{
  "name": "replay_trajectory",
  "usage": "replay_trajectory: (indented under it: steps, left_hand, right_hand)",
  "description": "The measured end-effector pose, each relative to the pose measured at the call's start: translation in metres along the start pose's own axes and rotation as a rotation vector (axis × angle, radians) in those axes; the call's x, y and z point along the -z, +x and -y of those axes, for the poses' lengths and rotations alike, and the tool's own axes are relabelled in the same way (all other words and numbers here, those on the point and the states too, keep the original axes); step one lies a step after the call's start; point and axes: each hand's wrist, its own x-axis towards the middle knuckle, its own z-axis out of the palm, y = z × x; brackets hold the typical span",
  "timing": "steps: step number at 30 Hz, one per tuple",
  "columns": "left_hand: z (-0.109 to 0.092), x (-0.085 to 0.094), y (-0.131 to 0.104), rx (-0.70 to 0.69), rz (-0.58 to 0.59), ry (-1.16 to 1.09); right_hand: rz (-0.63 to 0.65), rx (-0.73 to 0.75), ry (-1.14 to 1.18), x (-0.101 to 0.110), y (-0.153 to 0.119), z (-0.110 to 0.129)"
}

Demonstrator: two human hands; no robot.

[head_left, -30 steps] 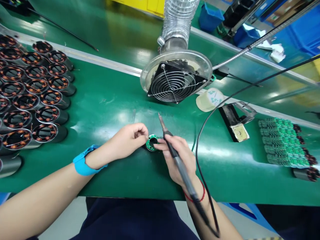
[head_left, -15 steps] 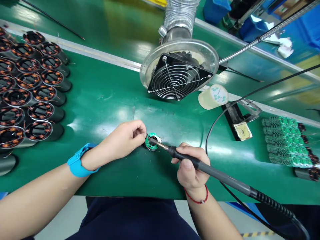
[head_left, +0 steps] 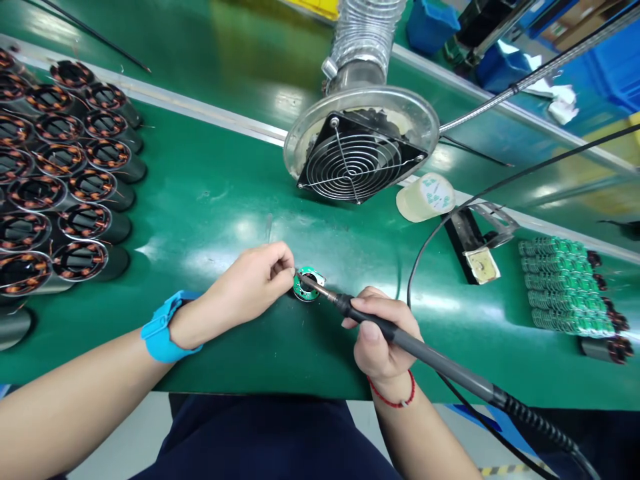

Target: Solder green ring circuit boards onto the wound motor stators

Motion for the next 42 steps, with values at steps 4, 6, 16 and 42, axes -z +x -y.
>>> replay_trajectory:
  steps: [4,6,16,42]
  left_hand:
    - [0.001,-0.001,-0.001,-0.002,0.000,0.003]
    - [0.001,-0.002,-0.001,-0.016,-0.011,0.010]
    - [-0.003,-0.001,0.000,-0.029,-0.032,0.054]
    - [0.001,-0.001,0.002,0.005,0.106,-0.249]
  right_hand:
    - [-0.019,-0.011,-0.009,-0.001,-0.002,-0.001]
    - [0.033,-0.050,-0.058,-0.003,0.001,-0.001]
    - [0.544,-0.094,-0.213,-0.009,0.018,0.000]
    - [0.343,0.179,-0.383,-0.013,0.014,0.003]
